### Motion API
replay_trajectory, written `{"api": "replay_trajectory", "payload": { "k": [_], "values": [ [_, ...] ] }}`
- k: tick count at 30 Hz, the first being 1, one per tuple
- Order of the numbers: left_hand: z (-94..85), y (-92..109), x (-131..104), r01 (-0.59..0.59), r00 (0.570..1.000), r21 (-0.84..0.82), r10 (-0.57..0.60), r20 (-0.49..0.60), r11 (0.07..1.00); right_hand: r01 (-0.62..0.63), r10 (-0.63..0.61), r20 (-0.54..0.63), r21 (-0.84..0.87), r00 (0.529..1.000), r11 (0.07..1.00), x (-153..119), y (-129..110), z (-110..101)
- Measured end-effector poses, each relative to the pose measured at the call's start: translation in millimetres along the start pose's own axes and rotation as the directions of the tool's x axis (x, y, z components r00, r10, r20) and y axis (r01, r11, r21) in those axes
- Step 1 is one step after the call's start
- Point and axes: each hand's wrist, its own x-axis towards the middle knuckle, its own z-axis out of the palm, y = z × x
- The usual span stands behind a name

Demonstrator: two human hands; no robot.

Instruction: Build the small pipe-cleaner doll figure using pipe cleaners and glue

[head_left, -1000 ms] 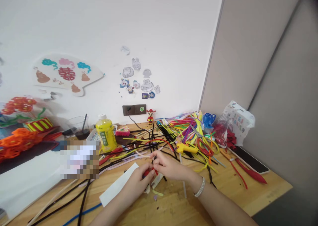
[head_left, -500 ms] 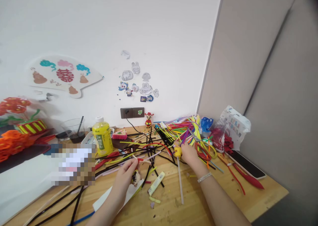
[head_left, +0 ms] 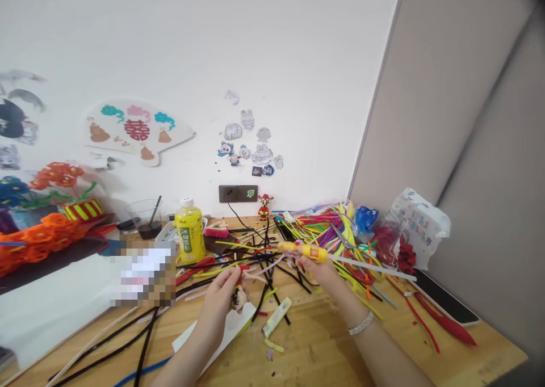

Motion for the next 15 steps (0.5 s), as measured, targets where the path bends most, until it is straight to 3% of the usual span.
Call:
{"api": "replay_trajectory", "payload": {
  "k": [5,10,15],
  "values": [
    [-0.8,-2,1,0.021,1.000,-0.032,-0.020,0.012,0.999,-0.090,0.067,0.103,0.242,0.992,0.966,-19,-6,25],
    [1.3,0,-3,0.012,0.999,-0.053,-0.010,0.043,0.999,-0.139,0.103,0.167,0.216,0.981,0.966,-20,-13,27],
    [2.8,4,-6,0.017,0.999,-0.048,-0.015,0.037,0.999,-0.165,0.134,0.159,0.204,0.978,0.965,-20,-9,27]
  ]
}}
